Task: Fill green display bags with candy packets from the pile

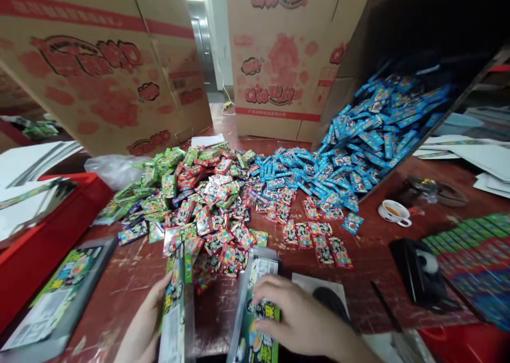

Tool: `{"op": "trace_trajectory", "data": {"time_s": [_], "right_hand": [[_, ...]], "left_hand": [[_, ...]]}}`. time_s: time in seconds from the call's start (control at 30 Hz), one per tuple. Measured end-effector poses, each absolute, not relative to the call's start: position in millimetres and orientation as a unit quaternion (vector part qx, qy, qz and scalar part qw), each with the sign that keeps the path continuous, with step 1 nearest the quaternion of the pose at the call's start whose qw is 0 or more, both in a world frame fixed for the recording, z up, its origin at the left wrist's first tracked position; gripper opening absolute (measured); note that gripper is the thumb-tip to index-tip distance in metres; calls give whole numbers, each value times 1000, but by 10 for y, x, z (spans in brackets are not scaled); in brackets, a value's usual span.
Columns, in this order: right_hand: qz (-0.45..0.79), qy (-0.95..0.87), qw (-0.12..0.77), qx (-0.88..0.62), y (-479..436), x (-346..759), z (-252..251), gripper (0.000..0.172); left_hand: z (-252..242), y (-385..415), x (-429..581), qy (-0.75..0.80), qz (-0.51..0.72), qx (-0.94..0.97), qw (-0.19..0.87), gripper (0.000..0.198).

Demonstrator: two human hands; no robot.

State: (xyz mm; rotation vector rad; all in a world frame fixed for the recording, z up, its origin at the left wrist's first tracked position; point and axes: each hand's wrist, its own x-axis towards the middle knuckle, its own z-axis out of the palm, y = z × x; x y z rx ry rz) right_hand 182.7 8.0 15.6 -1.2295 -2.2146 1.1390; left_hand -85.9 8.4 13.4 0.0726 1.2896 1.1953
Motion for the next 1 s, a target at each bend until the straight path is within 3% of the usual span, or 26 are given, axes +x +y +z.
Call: {"op": "trace_trajectory", "data": {"time_s": [0.13, 0.3, 0.37, 0.5, 0.63, 0.7, 0.8, 1.0], "right_hand": [[339, -797, 153, -477, 28, 1612, -234, 27], [278, -739, 329, -518, 573, 2075, -415, 11], [210, -723, 313, -578, 893, 2370, -410, 14], [217, -750, 257, -569, 1349, 2700, -430, 38], [234, -784, 227, -529, 1372, 2663, -339, 38], [254, -785, 244, -509, 1225, 2571, -222, 40], [322, -763, 320, -461, 935, 2373, -35, 58], [562, -642, 396, -338, 692, 1925, 87, 76]], "left_hand": [[184, 74, -829, 556, 526, 17, 644, 34], [187, 90, -748, 586, 461, 33, 665, 36], [179, 112, -688, 601, 451, 79, 655, 43], [143, 174, -603, 602, 456, 237, 611, 51], [122, 222, -663, 605, 446, 377, 541, 45], [149, 228, -726, 616, 422, 419, 517, 39], [240, 226, -773, 605, 354, 496, 512, 31], [388, 240, -563, 543, 313, 555, 547, 35]]}}
